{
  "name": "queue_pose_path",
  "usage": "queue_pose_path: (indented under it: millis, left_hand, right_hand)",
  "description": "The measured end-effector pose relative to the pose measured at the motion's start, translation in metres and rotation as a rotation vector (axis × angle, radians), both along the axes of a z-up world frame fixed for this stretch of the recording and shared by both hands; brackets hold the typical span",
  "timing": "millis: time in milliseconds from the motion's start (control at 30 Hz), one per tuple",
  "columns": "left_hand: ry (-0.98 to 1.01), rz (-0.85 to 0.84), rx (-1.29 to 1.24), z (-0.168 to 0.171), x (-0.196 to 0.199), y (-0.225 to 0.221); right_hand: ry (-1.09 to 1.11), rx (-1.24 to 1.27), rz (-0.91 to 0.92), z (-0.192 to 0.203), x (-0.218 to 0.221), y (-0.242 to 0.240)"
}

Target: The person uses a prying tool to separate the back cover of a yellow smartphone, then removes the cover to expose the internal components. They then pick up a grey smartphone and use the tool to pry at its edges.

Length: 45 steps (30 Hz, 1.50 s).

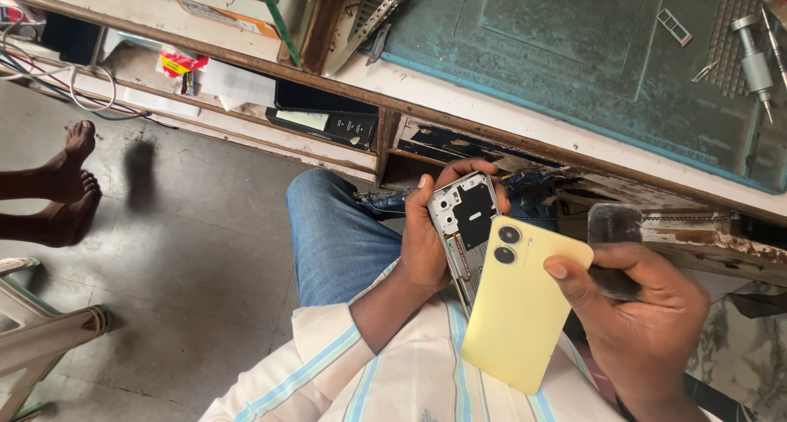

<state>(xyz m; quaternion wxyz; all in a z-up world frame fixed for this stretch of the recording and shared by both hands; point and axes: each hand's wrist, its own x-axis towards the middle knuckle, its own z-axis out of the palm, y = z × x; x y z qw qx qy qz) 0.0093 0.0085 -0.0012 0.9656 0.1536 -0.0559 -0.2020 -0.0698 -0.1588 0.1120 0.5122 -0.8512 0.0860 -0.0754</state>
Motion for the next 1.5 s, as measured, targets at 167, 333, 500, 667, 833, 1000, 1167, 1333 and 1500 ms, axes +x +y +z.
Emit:
queue_pose_path:
  millis: [167, 333, 500, 667, 833, 1000, 1167, 1333, 1500]
  left_hand:
    - [-0.015, -0.019, 0.011, 0.004, -0.002, 0.002]
    - [-0.032, -0.018, 0.066, 0.011, -0.003, 0.004]
    - [-0.108, -0.046, 0.144, 0.018, -0.007, 0.006]
    - [-0.18, -0.009, 0.178, 0.019, -0.01, 0.006]
    - [-0.25, 0.115, 0.205, 0.02, 0.002, 0.012]
    - [-0.341, 0.271, 0.271, 0.03, 0.014, 0.029]
    - [-0.375, 0.381, 0.213, 0.042, 0.035, 0.046]
    - [-0.339, 0.45, 0.178, 0.045, 0.042, 0.057]
    - [-0.305, 0.46, 0.167, 0.045, 0.043, 0.066]
  right_hand:
    - [0.014, -0.008, 0.039, 0.002, 0.003, 0.004]
    - [0.005, 0.026, 0.05, 0.005, 0.005, 0.008]
    - [0.011, 0.023, 0.057, 0.005, 0.002, 0.005]
    - [-0.029, -0.092, 0.065, 0.0, -0.006, -0.005]
    - [-0.242, -0.181, 0.075, 0.001, -0.012, -0.018]
    - [-0.348, -0.078, 0.524, 0.017, -0.006, -0.048]
    - [-0.263, -0.013, 0.612, 0.017, -0.021, -0.076]
    - [-0.317, 0.023, 0.626, -0.003, -0.025, -0.106]
    - [-0.299, 0.02, 0.769, -0.014, -0.026, -0.159]
